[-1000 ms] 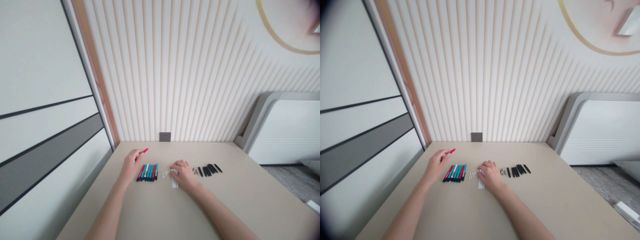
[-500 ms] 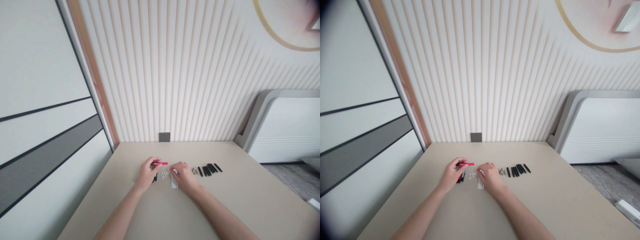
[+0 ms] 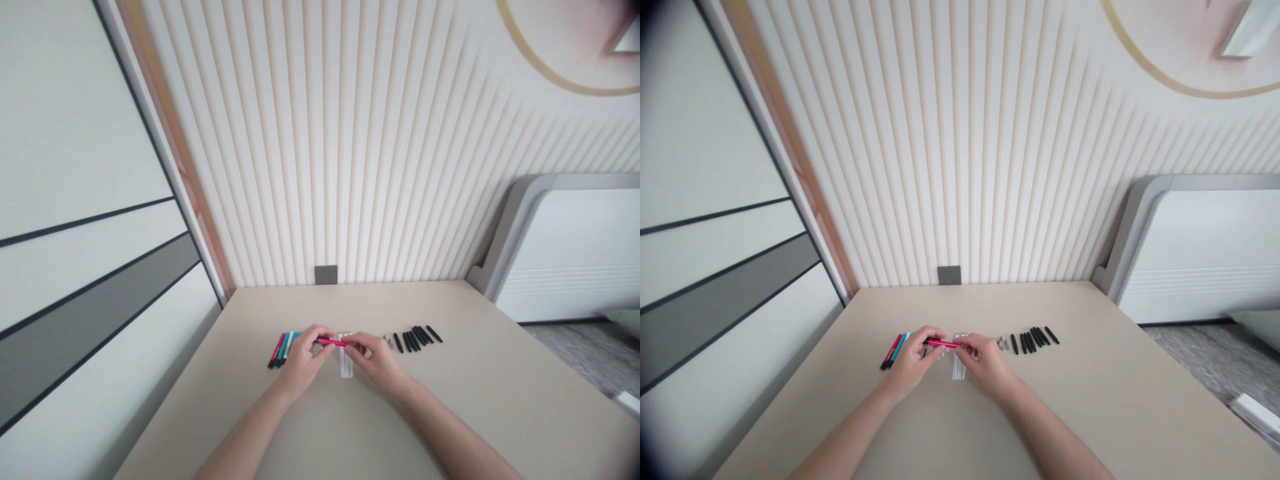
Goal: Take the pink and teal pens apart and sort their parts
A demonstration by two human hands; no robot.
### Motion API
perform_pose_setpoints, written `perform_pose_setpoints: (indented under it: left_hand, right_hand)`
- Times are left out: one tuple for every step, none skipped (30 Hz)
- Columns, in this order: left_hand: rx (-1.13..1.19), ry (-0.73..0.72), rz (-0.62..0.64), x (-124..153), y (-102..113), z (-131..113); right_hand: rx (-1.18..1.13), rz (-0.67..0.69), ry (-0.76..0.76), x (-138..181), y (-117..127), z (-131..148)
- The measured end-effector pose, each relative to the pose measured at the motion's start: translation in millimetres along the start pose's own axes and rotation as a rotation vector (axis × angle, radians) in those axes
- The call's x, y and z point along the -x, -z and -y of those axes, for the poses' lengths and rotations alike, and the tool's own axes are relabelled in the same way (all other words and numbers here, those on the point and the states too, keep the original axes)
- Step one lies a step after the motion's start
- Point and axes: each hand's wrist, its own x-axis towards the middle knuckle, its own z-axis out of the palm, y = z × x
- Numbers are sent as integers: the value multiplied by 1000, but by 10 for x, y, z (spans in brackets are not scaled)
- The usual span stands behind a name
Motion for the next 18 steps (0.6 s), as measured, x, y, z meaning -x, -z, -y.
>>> perform_pose_setpoints:
  left_hand:
    - [-7,-8,-10,-2,3,8]
    - [-14,-10,-24,-5,9,15]
    - [-20,-8,-39,-9,17,20]
    - [-26,-2,-53,-14,28,22]
    - [-34,5,-65,-20,41,21]
    - [-43,13,-74,-26,56,15]
    - [-56,24,-83,-33,72,4]
    - [-72,36,-91,-40,89,-10]
    - [-91,47,-97,-47,105,-26]
    - [-109,55,-95,-53,119,-43]
    - [-124,58,-88,-59,131,-58]
    - [-132,56,-75,-64,140,-71]
    - [-133,48,-61,-67,147,-80]
    - [-129,40,-51,-70,150,-84]
    - [-123,34,-44,-72,150,-82]
    - [-121,30,-39,-72,147,-75]
    - [-125,27,-33,-71,142,-63]
    - [-135,22,-21,-69,133,-48]
  right_hand:
    - [1,-6,-4,-1,-2,-1]
    - [7,-17,-7,-2,1,-2]
    - [19,-30,-6,-4,10,-3]
    - [36,-41,4,-6,24,-1]
    - [58,-49,22,-8,43,3]
    - [82,-53,44,-10,65,9]
    - [107,-56,69,-12,88,17]
    - [132,-57,91,-13,110,27]
    - [154,-60,111,-14,131,36]
    - [175,-65,127,-14,148,43]
    - [192,-70,139,-14,161,49]
    - [205,-75,149,-14,170,51]
    - [215,-80,158,-14,175,51]
    - [220,-85,165,-16,178,48]
    - [221,-90,168,-17,178,44]
    - [217,-94,167,-19,176,40]
    - [208,-101,162,-21,174,36]
    - [195,-107,153,-21,171,35]
